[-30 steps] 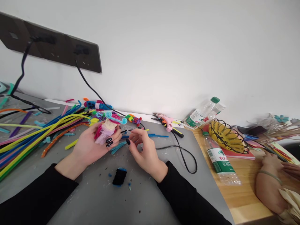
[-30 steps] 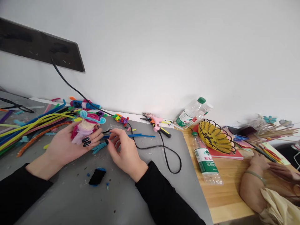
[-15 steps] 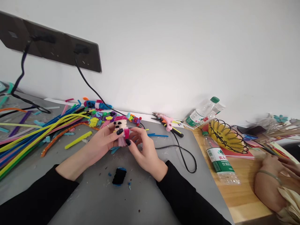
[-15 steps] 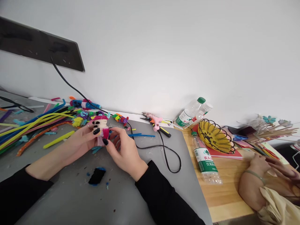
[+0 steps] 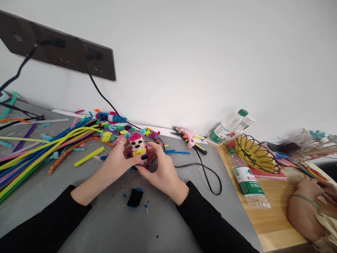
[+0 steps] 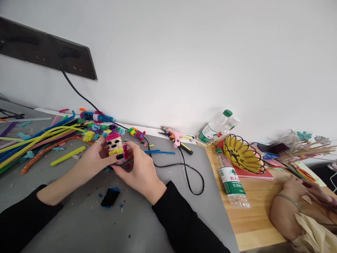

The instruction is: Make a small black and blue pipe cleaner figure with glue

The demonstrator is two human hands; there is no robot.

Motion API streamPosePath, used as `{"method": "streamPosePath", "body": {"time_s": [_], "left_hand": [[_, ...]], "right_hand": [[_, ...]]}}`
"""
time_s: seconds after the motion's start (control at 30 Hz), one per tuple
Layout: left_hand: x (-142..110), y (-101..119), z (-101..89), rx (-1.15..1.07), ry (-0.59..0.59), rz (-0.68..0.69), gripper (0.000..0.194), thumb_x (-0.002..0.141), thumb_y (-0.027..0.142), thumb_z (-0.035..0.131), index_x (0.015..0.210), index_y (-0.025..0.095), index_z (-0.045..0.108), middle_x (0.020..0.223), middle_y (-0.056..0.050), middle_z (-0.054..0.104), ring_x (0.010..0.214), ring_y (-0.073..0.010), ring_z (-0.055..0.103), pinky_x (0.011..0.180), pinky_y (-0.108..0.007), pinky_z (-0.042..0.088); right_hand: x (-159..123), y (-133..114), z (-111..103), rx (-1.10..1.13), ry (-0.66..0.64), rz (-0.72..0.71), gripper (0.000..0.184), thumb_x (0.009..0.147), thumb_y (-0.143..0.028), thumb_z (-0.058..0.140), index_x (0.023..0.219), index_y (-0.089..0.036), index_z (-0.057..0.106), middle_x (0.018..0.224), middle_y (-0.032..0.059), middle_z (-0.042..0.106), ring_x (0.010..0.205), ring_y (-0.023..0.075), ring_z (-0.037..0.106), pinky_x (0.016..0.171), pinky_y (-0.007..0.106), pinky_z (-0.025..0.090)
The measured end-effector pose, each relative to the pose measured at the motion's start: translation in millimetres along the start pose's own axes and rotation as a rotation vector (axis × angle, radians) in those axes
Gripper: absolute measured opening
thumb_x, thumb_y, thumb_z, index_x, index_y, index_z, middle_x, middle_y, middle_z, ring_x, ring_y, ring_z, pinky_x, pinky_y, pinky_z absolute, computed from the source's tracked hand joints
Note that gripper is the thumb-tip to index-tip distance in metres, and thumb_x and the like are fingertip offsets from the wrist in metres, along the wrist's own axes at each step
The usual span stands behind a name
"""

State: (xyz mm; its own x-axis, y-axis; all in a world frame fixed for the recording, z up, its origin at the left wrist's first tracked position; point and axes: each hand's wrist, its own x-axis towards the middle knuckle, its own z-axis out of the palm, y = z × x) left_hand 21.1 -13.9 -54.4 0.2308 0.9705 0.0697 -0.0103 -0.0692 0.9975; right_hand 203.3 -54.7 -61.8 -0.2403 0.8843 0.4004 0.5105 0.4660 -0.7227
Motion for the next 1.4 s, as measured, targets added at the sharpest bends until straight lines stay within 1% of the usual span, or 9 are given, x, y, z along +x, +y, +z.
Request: {"method": "streamPosePath", "body": {"time_s": [0.17,0.33,0.47,0.63,0.77,0.97,1.1,1.27,1.4], "left_hand": [[0.0,-3.0,2.9,-0.01,0.017,0.045,0.06,0.068,0.063,0.092,0.101,0.027,0.058,0.109,-0.008,0.075,0.109,-0.0351,0.078,0.085,-0.047,0.069],[-4.7,5.8,2.4,-0.061,-0.039,0.074,0.051,0.084,0.062,0.079,0.116,0.026,0.064,0.126,-0.013,0.072,0.103,-0.0323,0.077,0.067,-0.04,0.069],[-6.6,9.7,0.3,-0.055,0.007,0.1,0.044,0.087,0.058,0.079,0.114,0.025,0.069,0.114,-0.01,0.075,0.096,-0.0293,0.076,0.063,-0.036,0.067],[-4.4,7.5,-1.3,-0.043,0.101,0.113,0.043,0.078,0.057,0.088,0.098,0.025,0.066,0.092,-0.004,0.071,0.081,-0.0243,0.072,0.057,-0.033,0.062],[-2.7,7.1,-2.2,-0.047,0.145,0.149,0.045,0.077,0.052,0.088,0.1,0.027,0.059,0.095,-0.003,0.071,0.08,-0.0236,0.073,0.052,-0.03,0.058],[-9.1,13.3,-4.3,0.144,0.185,0.264,0.047,0.081,0.043,0.083,0.123,0.031,0.065,0.111,-0.004,0.076,0.103,-0.0293,0.077,0.079,-0.038,0.065],[-13.8,16.0,-5.6,0.315,0.183,0.303,0.031,0.088,0.044,0.078,0.116,0.032,0.074,0.122,-0.005,0.08,0.118,-0.0343,0.075,0.1,-0.046,0.062],[-14.1,15.3,-5.0,0.262,0.196,0.297,0.062,0.084,0.041,0.082,0.141,0.031,0.062,0.116,-0.007,0.081,0.113,-0.035,0.078,0.092,-0.046,0.066],[-15.1,15.5,-4.7,0.24,0.161,0.305,0.065,0.084,0.035,0.081,0.144,0.033,0.057,0.108,-0.004,0.081,0.112,-0.0334,0.079,0.096,-0.046,0.065]], "right_hand": [[0.5,2.6,2.8,-0.038,0.067,-0.031,0.049,0.096,-0.03,0.067,0.141,-0.022,0.051,0.118,0.0124,0.075,0.103,0.0267,0.075,0.09,0.041,0.063],[6.0,5.5,-0.1,0.139,0.109,0.013,0.05,0.093,-0.025,0.06,0.142,-0.019,0.052,0.119,0.0127,0.075,0.099,0.0249,0.074,0.083,0.037,0.061],[7.5,4.9,-3.6,0.291,0.026,0.042,0.048,0.09,-0.022,0.056,0.138,-0.02,0.057,0.11,0.0079,0.075,0.096,0.0238,0.071,0.085,0.037,0.058],[5.7,5.1,-4.9,0.536,-0.052,0.114,0.046,0.09,-0.027,0.057,0.136,-0.023,0.063,0.102,0.0044,0.073,0.087,0.0233,0.067,0.082,0.036,0.056],[6.2,5.1,-5.8,0.666,-0.088,0.17,0.044,0.091,-0.031,0.058,0.134,-0.024,0.065,0.099,0.0032,0.073,0.084,0.0228,0.065,0.076,0.034,0.056],[5.0,5.3,-3.4,0.48,-0.029,0.083,0.046,0.093,-0.022,0.061,0.138,-0.025,0.058,0.134,0.0103,0.072,0.119,0.0248,0.071,0.1,0.039,0.059],[5.3,6.9,-1.3,0.301,0.031,0.0,0.044,0.095,-0.017,0.057,0.138,-0.025,0.058,0.132,0.0113,0.073,0.112,0.0232,0.073,0.093,0.037,0.063],[6.6,14.1,2.8,0.177,0.073,-0.015,0.041,0.096,-0.018,0.058,0.136,-0.024,0.059,0.127,0.0109,0.075,0.105,0.0227,0.075,0.087,0.036,0.064],[5.7,18.7,5.1,0.171,0.073,-0.01,0.037,0.095,-0.02,0.059,0.132,-0.024,0.058,0.124,0.0105,0.076,0.102,0.023,0.075,0.087,0.037,0.063]]}}
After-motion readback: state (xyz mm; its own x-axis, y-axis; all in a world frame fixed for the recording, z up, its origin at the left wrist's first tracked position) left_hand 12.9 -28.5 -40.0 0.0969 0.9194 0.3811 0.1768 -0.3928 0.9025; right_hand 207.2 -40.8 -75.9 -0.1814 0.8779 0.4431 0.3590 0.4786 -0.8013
